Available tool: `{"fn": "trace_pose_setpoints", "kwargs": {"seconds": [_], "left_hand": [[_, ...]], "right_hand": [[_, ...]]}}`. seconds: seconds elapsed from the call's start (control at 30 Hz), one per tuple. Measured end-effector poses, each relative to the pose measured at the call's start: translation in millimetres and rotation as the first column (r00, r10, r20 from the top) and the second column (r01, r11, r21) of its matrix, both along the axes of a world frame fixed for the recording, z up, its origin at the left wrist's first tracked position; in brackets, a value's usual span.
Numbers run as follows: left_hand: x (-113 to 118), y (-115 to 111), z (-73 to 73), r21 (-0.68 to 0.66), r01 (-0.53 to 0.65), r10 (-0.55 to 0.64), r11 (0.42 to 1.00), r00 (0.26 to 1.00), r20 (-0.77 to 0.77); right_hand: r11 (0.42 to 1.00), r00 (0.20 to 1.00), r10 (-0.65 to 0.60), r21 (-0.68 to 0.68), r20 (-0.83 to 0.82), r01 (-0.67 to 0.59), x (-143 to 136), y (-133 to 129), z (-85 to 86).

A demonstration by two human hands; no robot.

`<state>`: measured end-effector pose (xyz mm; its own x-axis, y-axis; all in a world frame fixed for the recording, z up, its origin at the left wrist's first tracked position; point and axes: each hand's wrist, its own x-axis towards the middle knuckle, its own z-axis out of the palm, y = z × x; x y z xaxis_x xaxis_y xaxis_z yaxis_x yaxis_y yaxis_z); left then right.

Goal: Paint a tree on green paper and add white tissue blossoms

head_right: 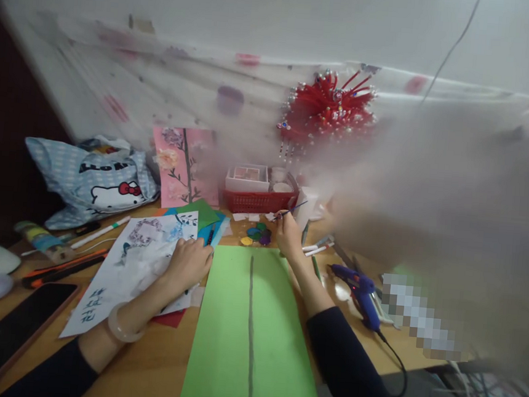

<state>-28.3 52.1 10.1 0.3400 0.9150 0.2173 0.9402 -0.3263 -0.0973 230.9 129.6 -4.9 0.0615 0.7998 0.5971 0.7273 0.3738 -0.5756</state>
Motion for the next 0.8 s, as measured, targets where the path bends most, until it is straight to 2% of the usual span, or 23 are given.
{"fn": "trace_pose_setpoints", "kwargs": {"seconds": [0.07,0.13,0.23,0.3,0.47,0.8], "left_hand": [[-2,-3,-1.1,0.045,0.02,-0.021,0.999,1.0,0.022],[-4,-6,-4.0,0.057,0.11,-0.113,0.992,0.992,0.062],[-4,-8,-12.5,0.003,0.269,-0.268,0.963,0.957,0.111],[-4,-9,-18.8,-0.046,0.31,-0.303,0.95,0.945,0.121],[-6,-8,-25.8,-0.082,0.307,-0.298,0.948,0.948,0.113],[-4,-8,-23.1,-0.109,0.292,-0.28,0.95,0.953,0.115]], "right_hand": [[0.999,0.999,0.022,-0.035,0.031,-0.021,3,3,-6.6],[0.997,0.997,0.033,-0.075,0.063,-0.028,6,5,-12.1],[0.992,0.994,0.03,-0.125,0.101,-0.017,7,7,-19.4],[0.99,0.992,0.028,-0.144,0.123,-0.01,7,8,-22.7],[0.986,0.985,0.023,-0.169,0.173,0.007,6,9,-23.7],[0.982,0.975,-0.001,-0.184,0.224,0.044,5,5,-20.5]]}}
